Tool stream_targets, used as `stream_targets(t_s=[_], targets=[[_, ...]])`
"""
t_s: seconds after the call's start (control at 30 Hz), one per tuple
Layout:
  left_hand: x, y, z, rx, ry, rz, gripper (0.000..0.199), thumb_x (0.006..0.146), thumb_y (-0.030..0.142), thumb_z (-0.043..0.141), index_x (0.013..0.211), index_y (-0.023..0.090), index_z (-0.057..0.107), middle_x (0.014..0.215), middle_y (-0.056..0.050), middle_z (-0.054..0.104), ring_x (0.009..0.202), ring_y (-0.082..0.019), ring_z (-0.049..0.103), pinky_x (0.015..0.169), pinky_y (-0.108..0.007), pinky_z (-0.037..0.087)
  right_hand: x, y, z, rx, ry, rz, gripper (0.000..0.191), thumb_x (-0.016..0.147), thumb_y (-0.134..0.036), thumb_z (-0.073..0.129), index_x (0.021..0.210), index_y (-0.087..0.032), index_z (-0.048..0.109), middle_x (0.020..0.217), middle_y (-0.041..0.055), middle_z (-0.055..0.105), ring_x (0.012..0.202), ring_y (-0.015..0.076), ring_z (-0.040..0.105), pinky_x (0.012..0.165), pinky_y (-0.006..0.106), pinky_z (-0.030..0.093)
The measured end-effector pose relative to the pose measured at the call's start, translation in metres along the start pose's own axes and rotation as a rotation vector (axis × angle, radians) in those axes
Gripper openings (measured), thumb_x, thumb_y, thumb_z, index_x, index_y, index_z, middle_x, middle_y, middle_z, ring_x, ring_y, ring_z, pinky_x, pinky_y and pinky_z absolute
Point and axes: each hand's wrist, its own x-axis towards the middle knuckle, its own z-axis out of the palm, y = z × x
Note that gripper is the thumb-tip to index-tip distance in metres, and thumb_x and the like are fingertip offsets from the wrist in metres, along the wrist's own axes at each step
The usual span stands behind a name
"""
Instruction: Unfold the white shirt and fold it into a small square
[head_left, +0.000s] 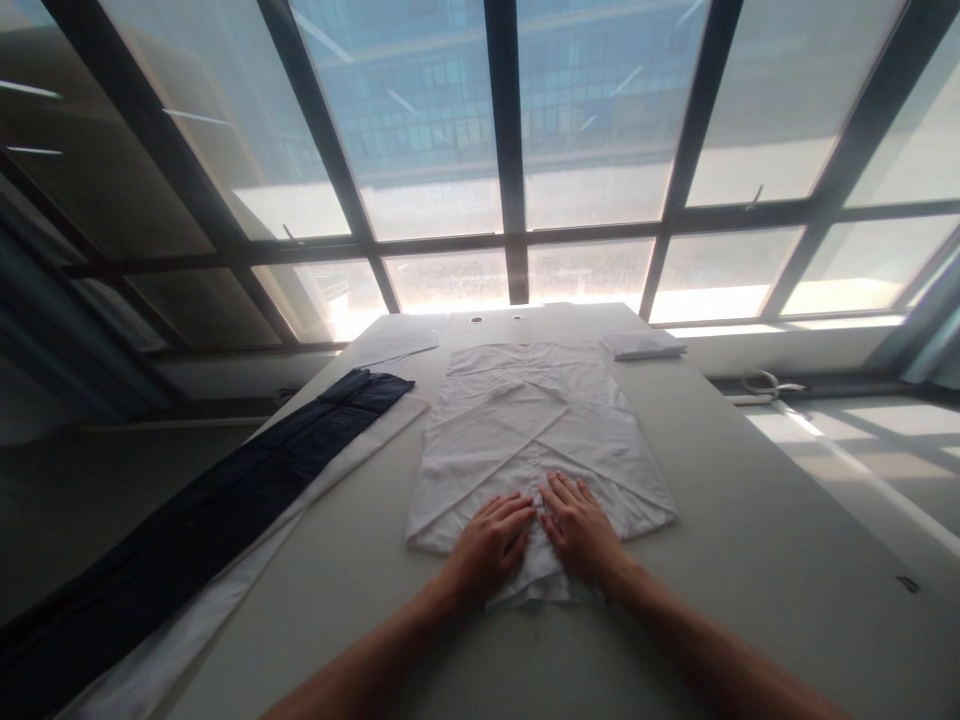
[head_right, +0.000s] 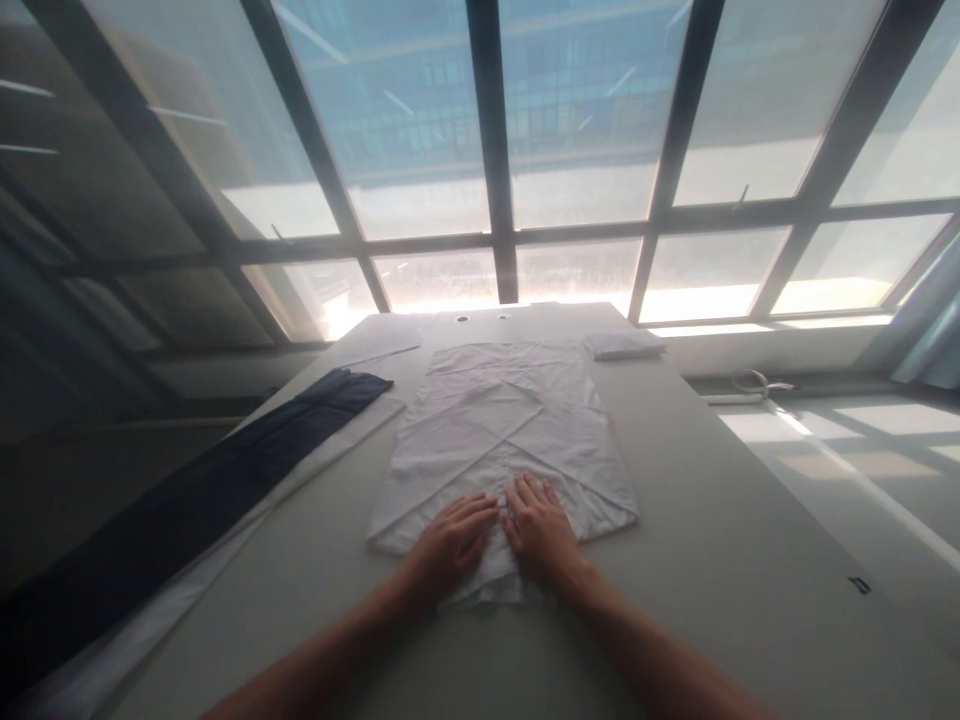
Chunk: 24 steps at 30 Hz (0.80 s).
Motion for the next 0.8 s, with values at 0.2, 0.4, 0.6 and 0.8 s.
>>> stream_targets(t_s=[0.2,0.4,0.6,0.8], targets=[[0.0021,0.0001,-0.0006,0.006,-0.022,-0.001,0.048,0.094,0.016,0.058,0.140,0.026,0.064,0.149,-0.006,0.061,0.142,-0.026,0.054,0.124,-0.050,0.038,-0.0002,-0.0013,-0.0029,-0.004,-0.010,-0.001,0.054,0.105,-0.033,0.043,0.154,-0.014,0.052,0.165,0.0131,0.039,0.155,0.0260,0.031,0.128,0.047,0.022],[0.0023,-0.0023,0.0049,0.056,-0.036,0.012,0.055,0.096,0.018,0.056,0.151,0.024,0.055,0.156,-0.008,0.054,0.147,-0.026,0.047,0.125,-0.050,0.036,0.0002,0.0001,-0.0024,-0.002,-0.005,-0.008,0.054,0.105,-0.034,0.043,0.154,-0.016,0.052,0.164,0.0130,0.041,0.155,0.0261,0.032,0.128,0.047,0.022],[0.0023,-0.0028,0.0068,0.143,-0.097,0.045,0.058,0.104,0.026,0.047,0.161,0.022,0.041,0.162,-0.011,0.045,0.154,-0.029,0.036,0.125,-0.054,0.032,0.0010,0.0023,-0.0026,-0.007,-0.026,-0.017,0.055,0.103,-0.032,0.044,0.156,-0.016,0.050,0.165,0.0134,0.039,0.155,0.0261,0.031,0.128,0.047,0.022],[0.0000,0.0017,0.0033,0.174,-0.155,0.062,0.059,0.105,0.027,0.046,0.163,0.022,0.036,0.165,-0.010,0.041,0.156,-0.030,0.031,0.126,-0.056,0.029,-0.0018,-0.0018,-0.0037,-0.032,-0.020,-0.020,0.054,0.103,-0.029,0.043,0.154,-0.014,0.052,0.163,0.0153,0.042,0.154,0.0280,0.033,0.126,0.048,0.024]])
